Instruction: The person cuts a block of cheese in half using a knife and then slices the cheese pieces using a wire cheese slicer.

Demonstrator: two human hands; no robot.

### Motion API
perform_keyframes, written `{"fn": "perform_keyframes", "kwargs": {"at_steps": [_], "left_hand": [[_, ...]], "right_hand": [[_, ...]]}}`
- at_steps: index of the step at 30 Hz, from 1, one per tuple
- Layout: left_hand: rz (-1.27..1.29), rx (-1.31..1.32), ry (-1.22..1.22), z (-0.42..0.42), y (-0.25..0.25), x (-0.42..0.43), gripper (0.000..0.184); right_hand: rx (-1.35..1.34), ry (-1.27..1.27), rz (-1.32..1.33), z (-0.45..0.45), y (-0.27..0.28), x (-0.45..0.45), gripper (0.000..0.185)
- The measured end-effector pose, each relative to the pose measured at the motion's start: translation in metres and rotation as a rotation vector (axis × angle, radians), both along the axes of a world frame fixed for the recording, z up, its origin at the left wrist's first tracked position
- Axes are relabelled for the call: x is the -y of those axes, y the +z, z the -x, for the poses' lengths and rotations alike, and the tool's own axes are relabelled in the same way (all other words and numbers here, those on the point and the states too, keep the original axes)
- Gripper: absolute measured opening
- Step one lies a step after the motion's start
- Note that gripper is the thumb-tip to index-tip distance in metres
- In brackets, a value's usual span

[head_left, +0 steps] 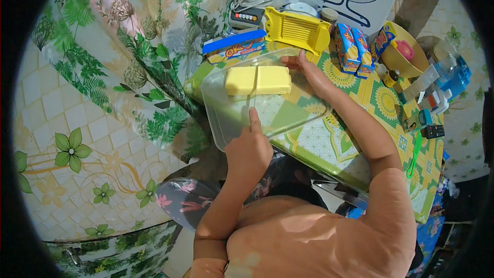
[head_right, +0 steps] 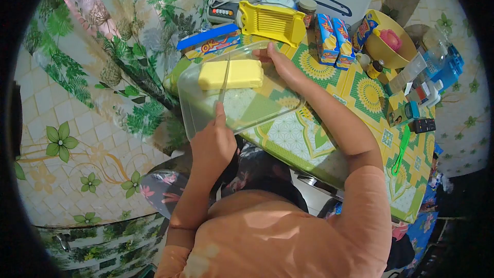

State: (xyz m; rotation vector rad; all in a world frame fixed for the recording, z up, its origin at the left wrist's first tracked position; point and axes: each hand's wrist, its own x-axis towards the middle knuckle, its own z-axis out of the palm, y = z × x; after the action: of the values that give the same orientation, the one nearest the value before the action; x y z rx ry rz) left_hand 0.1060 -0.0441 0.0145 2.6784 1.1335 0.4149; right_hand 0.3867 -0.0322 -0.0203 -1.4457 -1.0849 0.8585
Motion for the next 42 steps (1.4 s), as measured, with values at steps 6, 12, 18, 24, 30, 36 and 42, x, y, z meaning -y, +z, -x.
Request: {"fn": "perform_keyframes", "kwargs": {"at_steps": [6,12,18,24,30,36,42], "left_hand": [[0.028,-0.001,-0.017,0.002,-0.003,-0.005,0.061],[0.019,-0.017,-0.01,0.001,-0.001,-0.003,0.064],[-0.006,-0.004,-0.016,0.002,-0.005,-0.004,0.065],[-0.004,0.01,-0.014,0.002,-0.005,-0.004,0.062],[0.032,0.008,0.001,0.0,-0.001,-0.003,0.058],[-0.036,0.0,-0.013,0.001,-0.007,-0.003,0.06],[0.022,0.004,-0.005,0.0,-0.006,-0.002,0.058]], "right_hand": [[0.311,0.068,-0.004,0.011,0.03,-0.003,0.074],[0.844,0.135,-0.036,0.017,0.037,-0.019,0.059],[0.969,0.117,-0.105,0.014,0.023,-0.042,0.052],[0.934,0.037,-0.168,0.008,0.01,-0.05,0.049],[0.947,0.042,-0.154,0.006,0.01,-0.05,0.051],[0.913,0.069,-0.126,0.002,0.005,-0.056,0.052],[0.835,0.078,-0.122,-0.003,-0.003,-0.061,0.05]]}}
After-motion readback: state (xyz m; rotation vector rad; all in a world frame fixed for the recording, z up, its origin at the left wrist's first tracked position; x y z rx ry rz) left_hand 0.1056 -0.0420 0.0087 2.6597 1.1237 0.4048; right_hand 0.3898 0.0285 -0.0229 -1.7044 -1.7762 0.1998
